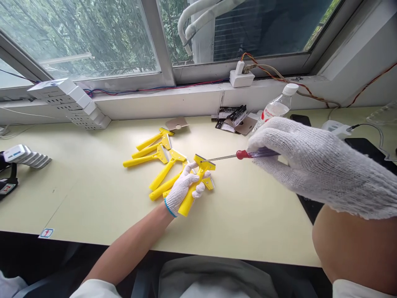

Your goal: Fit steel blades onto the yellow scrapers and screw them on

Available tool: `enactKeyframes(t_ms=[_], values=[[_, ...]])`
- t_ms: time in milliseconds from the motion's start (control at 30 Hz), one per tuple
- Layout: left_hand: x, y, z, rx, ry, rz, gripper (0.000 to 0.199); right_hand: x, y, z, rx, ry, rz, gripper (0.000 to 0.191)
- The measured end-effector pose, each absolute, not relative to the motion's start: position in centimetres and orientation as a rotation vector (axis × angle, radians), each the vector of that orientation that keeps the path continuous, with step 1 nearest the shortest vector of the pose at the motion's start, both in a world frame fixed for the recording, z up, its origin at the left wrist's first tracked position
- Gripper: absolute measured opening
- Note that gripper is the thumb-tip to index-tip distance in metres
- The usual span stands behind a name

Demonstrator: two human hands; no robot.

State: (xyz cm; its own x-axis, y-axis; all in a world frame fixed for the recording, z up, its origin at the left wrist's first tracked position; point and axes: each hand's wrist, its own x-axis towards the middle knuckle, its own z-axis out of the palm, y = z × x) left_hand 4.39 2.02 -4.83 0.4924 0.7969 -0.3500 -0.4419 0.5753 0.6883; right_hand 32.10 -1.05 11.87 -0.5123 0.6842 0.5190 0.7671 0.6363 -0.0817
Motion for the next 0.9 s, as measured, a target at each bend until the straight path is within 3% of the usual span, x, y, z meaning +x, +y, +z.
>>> enactKeyframes(t_ms=[133,533,767,900], values=[[4.2,2.1,-4.6,0.579,0.704,0.793,0.065,32.6,-1.0,12.1,-1.115,-2.346,-0.279,0.004],[4.4,2.0,-4.9,0.628,0.677,0.736,0.062,32.8,-0.6,12.2,-1.287,-2.253,-0.361,0.018],[4.5,1.7,-5.0,0.68,0.74,0.809,0.059,32.7,-0.5,12.0,-1.424,-2.114,-0.251,0.019],[4.6,1.7,-5.3,0.727,0.755,0.847,0.061,33.0,0.0,11.3,-1.379,-2.041,-0.226,0.04]])
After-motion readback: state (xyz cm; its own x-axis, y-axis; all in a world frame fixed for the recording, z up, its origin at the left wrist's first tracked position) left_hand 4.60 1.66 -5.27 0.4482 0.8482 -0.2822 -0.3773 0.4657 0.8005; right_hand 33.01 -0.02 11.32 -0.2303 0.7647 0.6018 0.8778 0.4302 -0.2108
